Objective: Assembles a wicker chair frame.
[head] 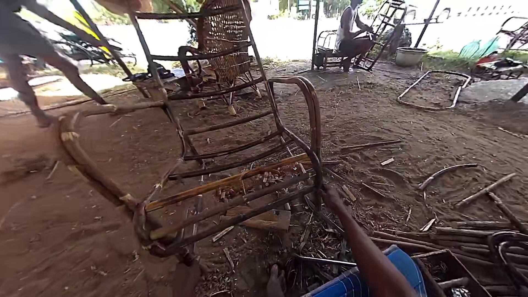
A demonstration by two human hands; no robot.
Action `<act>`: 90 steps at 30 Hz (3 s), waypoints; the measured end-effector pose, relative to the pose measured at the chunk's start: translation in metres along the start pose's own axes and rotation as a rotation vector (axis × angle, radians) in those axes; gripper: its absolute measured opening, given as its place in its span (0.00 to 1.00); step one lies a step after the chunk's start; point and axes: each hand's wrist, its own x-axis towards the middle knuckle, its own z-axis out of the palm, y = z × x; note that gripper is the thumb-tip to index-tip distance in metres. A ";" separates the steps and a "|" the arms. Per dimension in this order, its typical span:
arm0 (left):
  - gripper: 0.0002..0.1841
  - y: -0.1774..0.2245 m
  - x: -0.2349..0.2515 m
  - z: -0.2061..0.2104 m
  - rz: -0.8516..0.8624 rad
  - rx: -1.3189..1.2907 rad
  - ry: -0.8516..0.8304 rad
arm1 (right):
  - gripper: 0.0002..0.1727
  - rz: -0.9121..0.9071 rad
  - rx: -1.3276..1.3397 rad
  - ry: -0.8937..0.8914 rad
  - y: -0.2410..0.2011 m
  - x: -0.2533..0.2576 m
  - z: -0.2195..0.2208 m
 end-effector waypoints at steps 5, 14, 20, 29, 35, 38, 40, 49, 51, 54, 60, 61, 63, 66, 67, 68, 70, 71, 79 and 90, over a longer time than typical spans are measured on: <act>0.31 0.023 -0.009 -0.013 0.031 0.110 0.020 | 0.32 0.038 -0.062 0.050 -0.018 -0.009 0.008; 0.27 -0.011 -0.015 0.012 -0.047 -0.166 -0.073 | 0.36 -0.040 -0.021 -0.016 0.027 -0.031 0.015; 0.30 -0.004 -0.061 -0.004 -0.151 0.021 -0.090 | 0.34 -0.079 -0.163 -0.047 0.080 -0.041 0.016; 0.25 -0.020 -0.087 -0.012 0.040 0.339 -0.426 | 0.24 0.106 -0.364 -0.753 0.075 -0.079 0.035; 0.27 -0.017 -0.101 -0.026 0.072 0.297 -0.428 | 0.24 0.088 -0.343 -0.704 0.073 -0.088 0.018; 0.25 -0.008 -0.115 -0.040 -0.008 0.195 -0.368 | 0.26 0.041 -0.397 -0.544 0.073 -0.078 0.010; 0.26 -0.005 -0.120 -0.047 -0.036 0.131 -0.325 | 0.29 0.025 -0.384 -0.434 0.070 -0.070 0.005; 0.27 -0.026 -0.097 -0.040 -0.112 -0.012 -0.262 | 0.41 -0.005 -0.072 -0.002 0.033 -0.061 0.001; 0.28 -0.031 -0.088 -0.033 -0.127 -0.035 -0.231 | 0.40 -0.009 0.034 0.070 0.028 -0.061 0.002; 0.31 -0.038 -0.072 -0.028 -0.123 -0.077 -0.175 | 0.42 -0.002 0.094 0.101 -0.001 -0.078 -0.001; 0.35 -0.040 -0.060 -0.027 -0.139 -0.231 -0.157 | 0.43 -0.011 0.231 0.128 0.002 -0.054 0.002; 0.33 -0.043 -0.058 -0.025 -0.137 -0.293 -0.147 | 0.41 -0.072 0.237 0.096 0.006 -0.051 -0.001; 0.32 -0.051 -0.049 -0.011 -0.128 -0.369 -0.098 | 0.39 -0.272 0.260 0.079 0.035 -0.026 -0.002; 0.35 -0.064 -0.043 0.016 -0.018 -0.423 0.051 | 0.33 -0.081 0.215 0.058 0.015 -0.024 0.000; 0.33 -0.062 -0.056 0.014 0.047 -0.406 0.152 | 0.30 -0.080 0.206 0.063 0.023 -0.014 -0.001; 0.30 -0.049 -0.077 -0.009 0.057 -0.381 0.186 | 0.31 -0.120 0.217 0.056 0.036 0.001 -0.004; 0.29 -0.002 -0.110 -0.115 -0.218 -0.480 -0.345 | 0.30 -0.184 0.222 0.001 0.048 0.017 -0.012; 0.27 0.007 -0.114 -0.133 -0.257 -0.541 -0.346 | 0.27 -0.194 0.200 -0.009 0.039 0.009 -0.010; 0.24 0.012 -0.093 -0.124 -0.215 -0.461 -0.391 | 0.22 -0.265 0.283 -0.073 -0.014 -0.048 0.021; 0.42 -0.034 -0.009 0.024 -0.119 -0.389 -0.063 | 0.27 -0.109 0.190 0.043 -0.017 -0.047 0.020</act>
